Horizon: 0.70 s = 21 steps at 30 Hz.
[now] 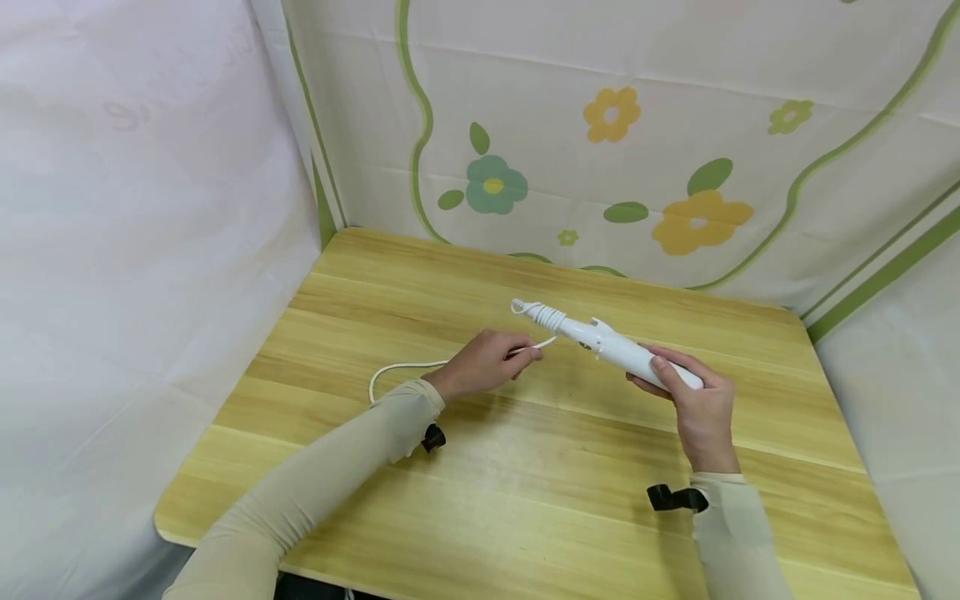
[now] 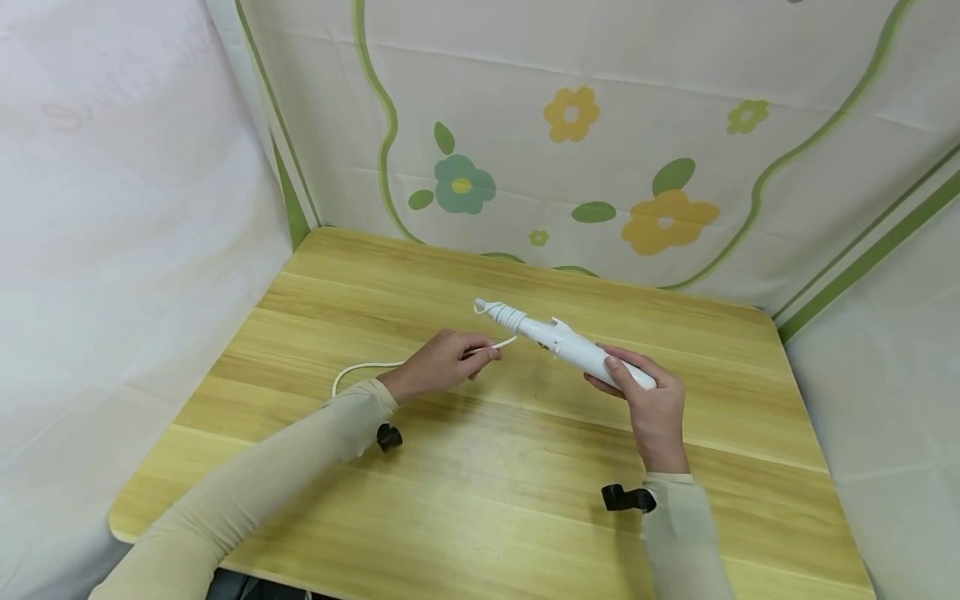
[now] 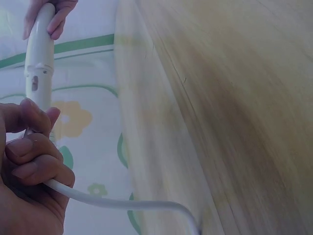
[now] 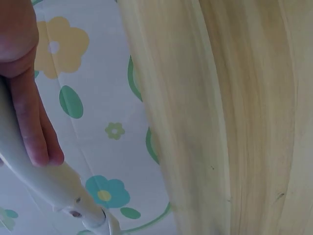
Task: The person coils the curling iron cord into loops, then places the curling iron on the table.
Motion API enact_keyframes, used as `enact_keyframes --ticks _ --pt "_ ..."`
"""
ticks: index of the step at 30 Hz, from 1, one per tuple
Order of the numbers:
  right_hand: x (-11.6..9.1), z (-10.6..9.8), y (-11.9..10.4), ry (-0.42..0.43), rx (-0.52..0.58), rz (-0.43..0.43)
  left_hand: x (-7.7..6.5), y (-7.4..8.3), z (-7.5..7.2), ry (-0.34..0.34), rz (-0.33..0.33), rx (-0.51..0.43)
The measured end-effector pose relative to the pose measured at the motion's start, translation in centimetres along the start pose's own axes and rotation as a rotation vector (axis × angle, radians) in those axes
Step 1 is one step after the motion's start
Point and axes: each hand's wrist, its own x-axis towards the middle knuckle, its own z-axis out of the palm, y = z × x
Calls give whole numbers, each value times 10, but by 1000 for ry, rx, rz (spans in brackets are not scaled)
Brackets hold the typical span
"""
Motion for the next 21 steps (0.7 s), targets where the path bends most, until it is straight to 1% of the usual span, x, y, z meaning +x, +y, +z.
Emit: enact_keyframes --ticks 4,7,9,12,14,18,21 --pt "1 -2 3 82 -35 31 0 -1 0 11 -15 -6" --pt "1 -4 4 114 -41 51 2 0 -2 28 8 20" --pt "1 -6 5 105 -56 60 3 1 -5 54 38 48" --pt "0 -9 6 41 -84 75 6 4 -11 94 96 89" --pt "-1 -11 6 -24 -117 86 7 5 -14 101 124 106" --pt "-3 -14 5 -152 -157 101 8 7 -21 76 148 143" --pt "-6 -14 5 -221 -190 122 9 9 -25 52 165 194"
